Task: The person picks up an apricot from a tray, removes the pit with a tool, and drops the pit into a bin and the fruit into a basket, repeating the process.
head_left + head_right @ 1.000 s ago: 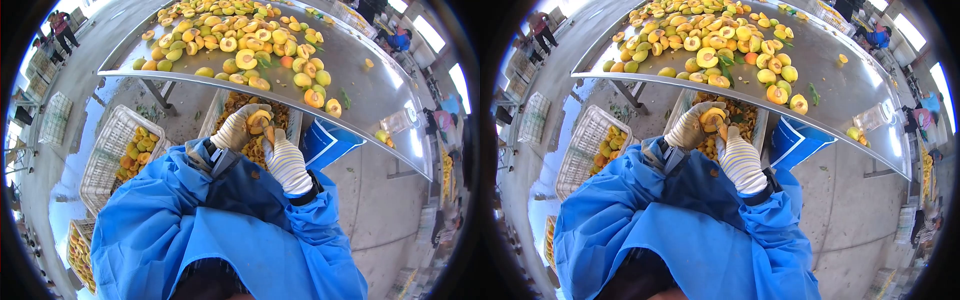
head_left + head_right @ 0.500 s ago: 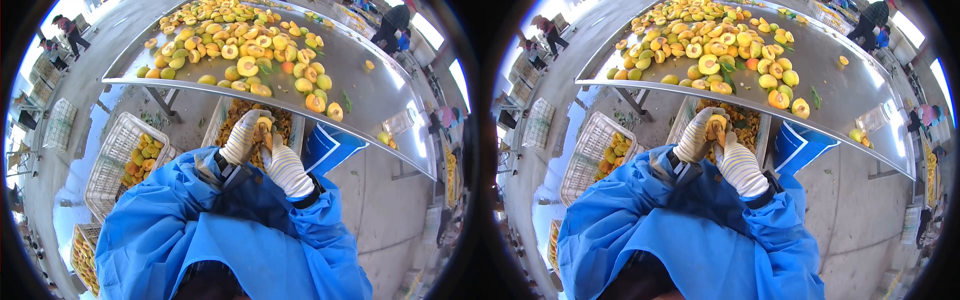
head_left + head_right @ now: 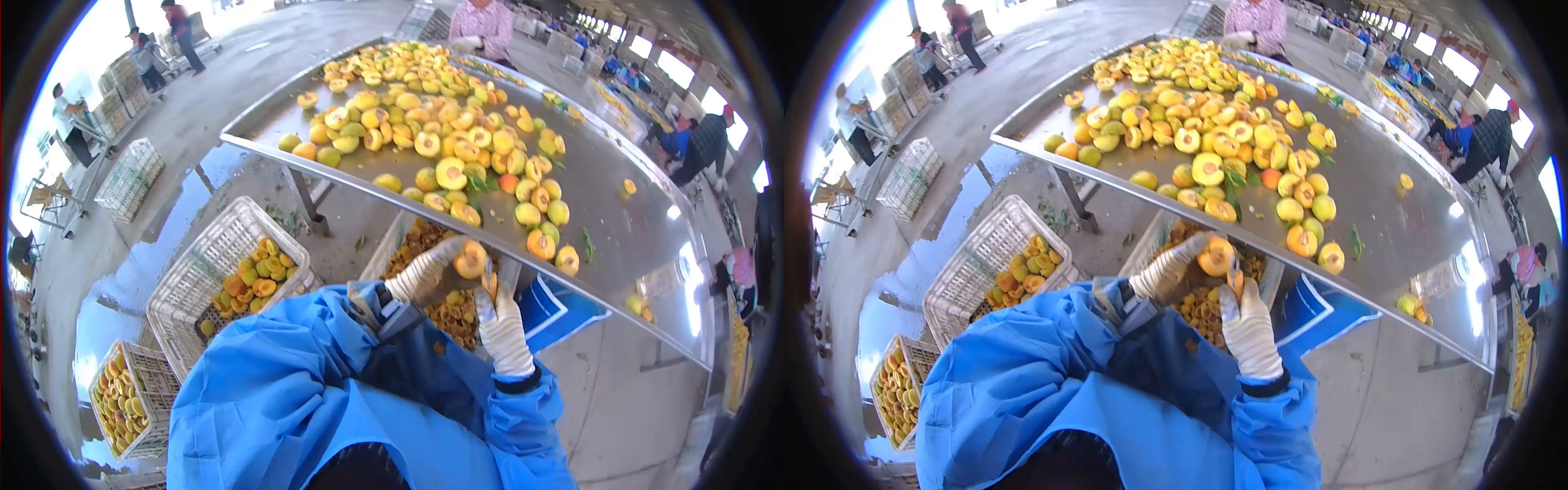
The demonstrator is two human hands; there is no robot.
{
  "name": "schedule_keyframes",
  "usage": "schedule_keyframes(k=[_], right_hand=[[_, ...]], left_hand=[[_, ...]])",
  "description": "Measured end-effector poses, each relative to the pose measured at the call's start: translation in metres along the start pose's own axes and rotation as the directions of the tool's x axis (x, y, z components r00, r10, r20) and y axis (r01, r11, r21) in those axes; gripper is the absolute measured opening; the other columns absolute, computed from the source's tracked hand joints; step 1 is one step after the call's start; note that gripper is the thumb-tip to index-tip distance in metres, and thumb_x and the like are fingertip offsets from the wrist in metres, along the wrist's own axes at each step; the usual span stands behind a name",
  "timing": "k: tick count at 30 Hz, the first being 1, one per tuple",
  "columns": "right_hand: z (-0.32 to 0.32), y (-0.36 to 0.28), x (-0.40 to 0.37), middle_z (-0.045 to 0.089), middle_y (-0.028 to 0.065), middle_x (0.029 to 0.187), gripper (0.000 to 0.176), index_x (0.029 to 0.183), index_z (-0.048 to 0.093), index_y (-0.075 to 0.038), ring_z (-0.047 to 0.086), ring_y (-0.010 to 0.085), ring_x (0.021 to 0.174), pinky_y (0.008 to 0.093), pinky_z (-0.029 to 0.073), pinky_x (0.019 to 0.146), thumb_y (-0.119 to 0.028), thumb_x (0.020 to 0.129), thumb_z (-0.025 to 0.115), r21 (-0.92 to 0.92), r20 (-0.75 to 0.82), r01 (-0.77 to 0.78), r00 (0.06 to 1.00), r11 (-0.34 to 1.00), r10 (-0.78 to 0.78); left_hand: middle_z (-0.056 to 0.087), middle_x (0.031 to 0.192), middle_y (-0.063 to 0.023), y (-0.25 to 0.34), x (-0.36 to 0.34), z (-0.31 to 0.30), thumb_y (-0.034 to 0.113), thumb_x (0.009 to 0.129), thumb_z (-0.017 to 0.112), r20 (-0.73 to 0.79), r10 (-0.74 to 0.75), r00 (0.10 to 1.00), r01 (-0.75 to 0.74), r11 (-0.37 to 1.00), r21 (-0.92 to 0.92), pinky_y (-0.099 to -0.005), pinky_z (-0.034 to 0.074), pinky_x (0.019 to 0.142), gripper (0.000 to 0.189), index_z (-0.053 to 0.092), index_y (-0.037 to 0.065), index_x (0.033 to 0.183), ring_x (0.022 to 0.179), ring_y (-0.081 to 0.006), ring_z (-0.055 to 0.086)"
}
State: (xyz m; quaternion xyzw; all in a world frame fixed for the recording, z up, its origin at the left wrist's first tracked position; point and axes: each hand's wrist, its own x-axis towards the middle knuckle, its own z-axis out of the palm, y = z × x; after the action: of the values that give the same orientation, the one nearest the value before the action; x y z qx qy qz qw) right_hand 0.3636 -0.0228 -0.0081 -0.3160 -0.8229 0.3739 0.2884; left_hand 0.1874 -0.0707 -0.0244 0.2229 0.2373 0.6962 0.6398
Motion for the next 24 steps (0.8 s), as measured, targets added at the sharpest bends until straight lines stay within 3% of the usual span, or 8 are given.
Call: schedule_keyframes(k=[2, 5, 9, 17, 19, 22, 24], right_hand=[[0.004, 0.005, -0.002, 0.06, 0.0275, 0.077, 0.032, 0.105, 0.05, -0.002, 0.058, 0.0481, 0.074, 0.051, 0.044, 0.062, -0.033, 0.098, 0.055, -0.023, -0.041, 0.097, 0.994, 0.995, -0.097], [0.008, 0.004, -0.003, 0.059, 0.0263, 0.067, 0.034, 0.106, 0.05, -0.001, 0.058, 0.0486, 0.065, 0.0543, 0.044, 0.056, -0.033, 0.097, 0.055, -0.232, 0.008, 0.099, 0.995, 0.968, -0.099], [0.01, -0.005, -0.004, 0.061, 0.0232, 0.066, 0.034, 0.104, 0.051, 0.0, 0.061, 0.043, 0.061, 0.0515, 0.046, 0.054, -0.033, 0.096, 0.056, -0.368, 0.022, 0.085, 0.996, 0.926, -0.083], [0.014, -0.011, -0.006, 0.059, 0.024, 0.066, 0.029, 0.1, 0.048, -0.005, 0.06, 0.0456, 0.064, 0.0533, 0.046, 0.054, -0.033, 0.097, 0.053, -0.45, 0.041, 0.078, 0.997, 0.89, -0.067], [0.016, -0.013, -0.007, 0.059, 0.022, 0.063, 0.028, 0.099, 0.047, -0.005, 0.061, 0.0429, 0.06, 0.0511, 0.047, 0.052, -0.032, 0.097, 0.053, -0.497, 0.024, 0.086, 0.996, 0.864, -0.086], [0.017, -0.017, -0.008, 0.064, 0.02, 0.068, 0.029, 0.098, 0.052, -0.002, 0.064, 0.0397, 0.063, 0.048, 0.052, 0.059, -0.031, 0.094, 0.056, -0.581, 0.062, 0.048, 0.998, 0.812, -0.015], [0.019, -0.008, -0.007, 0.06, 0.0241, 0.067, 0.031, 0.102, 0.05, 0.0, 0.061, 0.0445, 0.065, 0.0505, 0.047, 0.055, -0.03, 0.097, 0.054, -0.477, 0.082, 0.084, 0.995, 0.875, -0.051]], left_hand=[[0.065, 0.111, -0.0041, -0.005, 0.003, -0.005, 0.062, 0.092, 0.054, -0.086, -0.013, 0.996, 0.02, 0.997, 0.079, -0.03, 0.055, 0.074, 0.06, 0.056, 0.012, 0.125, 0.099, -0.0166, 0.065], [0.068, 0.099, -0.0009, -0.002, 0.002, -0.013, 0.07, 0.09, 0.047, -0.106, -0.047, 0.993, 0.071, 0.968, 0.239, -0.0227, 0.044, 0.054, 0.067, 0.057, 0.013, 0.124, 0.081, -0.0102, 0.064], [0.068, 0.097, -0.0001, -0.003, 0.001, -0.011, 0.073, 0.088, 0.049, -0.184, -0.094, 0.978, 0.145, 0.947, 0.285, -0.0222, 0.047, 0.058, 0.071, 0.062, 0.011, 0.118, 0.083, -0.009, 0.064], [0.067, 0.099, -0.0063, -0.007, 0.003, -0.013, 0.068, 0.086, 0.058, -0.275, -0.08, 0.958, 0.155, 0.952, 0.263, -0.0285, 0.055, 0.08, 0.067, 0.063, 0.007, 0.114, 0.089, -0.016, 0.066], [0.067, 0.099, -0.0066, -0.008, 0.003, -0.008, 0.066, 0.088, 0.058, -0.283, -0.037, 0.958, 0.115, 0.958, 0.263, -0.0281, 0.054, 0.08, 0.064, 0.064, 0.007, 0.111, 0.089, -0.0159, 0.066], [0.068, 0.098, -0.007, -0.01, 0.005, -0.01, 0.063, 0.09, 0.056, -0.275, -0.017, 0.961, 0.099, 0.952, 0.288, -0.0274, 0.054, 0.079, 0.06, 0.064, 0.006, 0.108, 0.087, -0.0153, 0.065], [0.067, 0.094, -0.006, -0.011, 0.008, -0.018, 0.064, 0.091, 0.053, -0.286, -0.029, 0.958, 0.132, 0.928, 0.348, -0.0268, 0.052, 0.078, 0.061, 0.066, 0.006, 0.106, 0.084, -0.0143, 0.063]])
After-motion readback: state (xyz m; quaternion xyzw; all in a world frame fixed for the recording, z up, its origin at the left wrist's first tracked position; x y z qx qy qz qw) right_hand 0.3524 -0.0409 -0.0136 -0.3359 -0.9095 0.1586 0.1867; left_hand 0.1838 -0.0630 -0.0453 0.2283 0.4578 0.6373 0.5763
